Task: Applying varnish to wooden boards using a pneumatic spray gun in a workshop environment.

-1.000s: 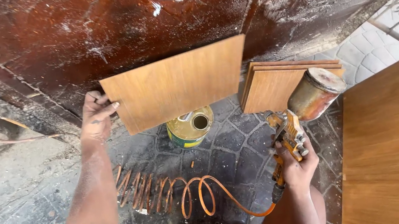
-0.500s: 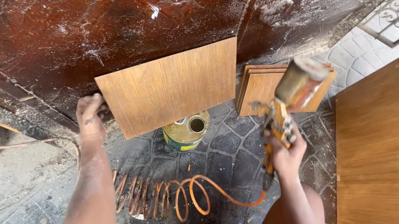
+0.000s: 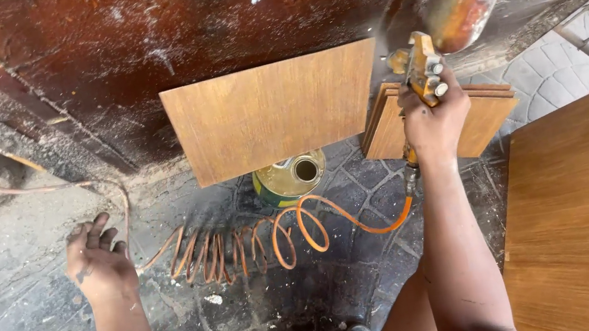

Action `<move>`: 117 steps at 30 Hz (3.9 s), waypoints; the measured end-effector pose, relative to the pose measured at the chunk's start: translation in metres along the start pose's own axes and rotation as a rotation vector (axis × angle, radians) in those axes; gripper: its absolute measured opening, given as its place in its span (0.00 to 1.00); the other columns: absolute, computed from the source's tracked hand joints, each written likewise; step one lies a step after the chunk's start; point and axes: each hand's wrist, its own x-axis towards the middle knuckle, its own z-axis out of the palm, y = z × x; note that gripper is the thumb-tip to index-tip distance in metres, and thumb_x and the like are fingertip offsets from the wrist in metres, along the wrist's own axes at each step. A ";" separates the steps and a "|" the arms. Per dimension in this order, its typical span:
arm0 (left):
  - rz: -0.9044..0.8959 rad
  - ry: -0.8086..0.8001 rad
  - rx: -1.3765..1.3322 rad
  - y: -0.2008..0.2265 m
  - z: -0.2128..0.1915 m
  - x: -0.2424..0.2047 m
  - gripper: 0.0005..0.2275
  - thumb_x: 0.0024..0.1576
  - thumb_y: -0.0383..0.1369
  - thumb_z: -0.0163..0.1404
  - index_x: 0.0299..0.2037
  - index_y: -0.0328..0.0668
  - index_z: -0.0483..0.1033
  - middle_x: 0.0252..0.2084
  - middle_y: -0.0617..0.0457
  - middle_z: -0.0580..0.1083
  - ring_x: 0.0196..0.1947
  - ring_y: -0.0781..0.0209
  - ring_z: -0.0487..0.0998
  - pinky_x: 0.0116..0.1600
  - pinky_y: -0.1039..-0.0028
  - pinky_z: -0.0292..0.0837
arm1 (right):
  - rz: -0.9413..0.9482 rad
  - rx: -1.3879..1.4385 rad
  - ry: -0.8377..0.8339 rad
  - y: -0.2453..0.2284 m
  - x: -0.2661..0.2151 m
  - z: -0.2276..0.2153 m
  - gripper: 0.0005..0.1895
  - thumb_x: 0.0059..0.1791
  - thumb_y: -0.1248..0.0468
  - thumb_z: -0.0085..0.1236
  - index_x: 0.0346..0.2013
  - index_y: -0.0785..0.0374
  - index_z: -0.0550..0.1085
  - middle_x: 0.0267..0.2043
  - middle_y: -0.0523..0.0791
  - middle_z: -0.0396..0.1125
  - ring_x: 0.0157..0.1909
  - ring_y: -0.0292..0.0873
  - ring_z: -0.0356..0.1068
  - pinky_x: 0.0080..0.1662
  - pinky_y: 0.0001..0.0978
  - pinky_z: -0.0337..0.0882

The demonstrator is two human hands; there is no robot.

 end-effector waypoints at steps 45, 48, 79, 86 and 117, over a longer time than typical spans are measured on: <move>0.153 0.572 -0.100 0.051 0.027 -0.030 0.14 0.46 0.44 0.46 0.42 0.58 0.71 0.44 0.59 0.70 0.47 0.66 0.69 0.57 0.68 0.62 | 0.149 0.054 0.035 -0.032 -0.157 0.019 0.27 0.51 0.64 0.62 0.63 0.72 0.70 0.44 0.48 0.75 0.43 0.39 0.74 0.45 0.31 0.76; 0.143 0.598 -0.145 0.046 0.025 -0.027 0.16 0.45 0.45 0.46 0.42 0.57 0.70 0.47 0.61 0.71 0.48 0.65 0.68 0.57 0.67 0.59 | 0.252 0.191 -0.031 -0.056 -0.176 0.047 0.29 0.48 0.62 0.67 0.61 0.70 0.71 0.44 0.47 0.76 0.43 0.38 0.74 0.45 0.31 0.78; 0.251 0.332 -0.097 0.009 0.006 -0.006 0.11 0.57 0.50 0.52 0.42 0.61 0.70 0.51 0.61 0.64 0.50 0.64 0.61 0.56 0.62 0.52 | 0.064 0.050 0.169 0.025 -0.223 0.019 0.28 0.45 0.74 0.66 0.60 0.75 0.73 0.40 0.64 0.73 0.45 0.63 0.75 0.45 0.50 0.74; 0.255 0.389 -0.156 -0.001 0.004 0.000 0.10 0.57 0.48 0.53 0.43 0.61 0.71 0.50 0.63 0.66 0.48 0.65 0.63 0.53 0.65 0.53 | 0.207 0.411 -0.110 -0.006 -0.275 0.073 0.28 0.39 0.73 0.71 0.54 0.72 0.76 0.36 0.60 0.76 0.41 0.55 0.77 0.41 0.43 0.76; 0.512 0.488 0.085 -0.071 -0.044 0.044 0.10 0.49 0.25 0.42 0.39 0.50 0.69 0.40 0.58 0.73 0.47 0.61 0.74 0.64 0.61 0.68 | 0.121 0.191 -0.020 0.035 -0.289 0.001 0.13 0.47 0.66 0.58 0.46 0.63 0.77 0.29 0.38 0.69 0.25 0.32 0.63 0.30 0.25 0.67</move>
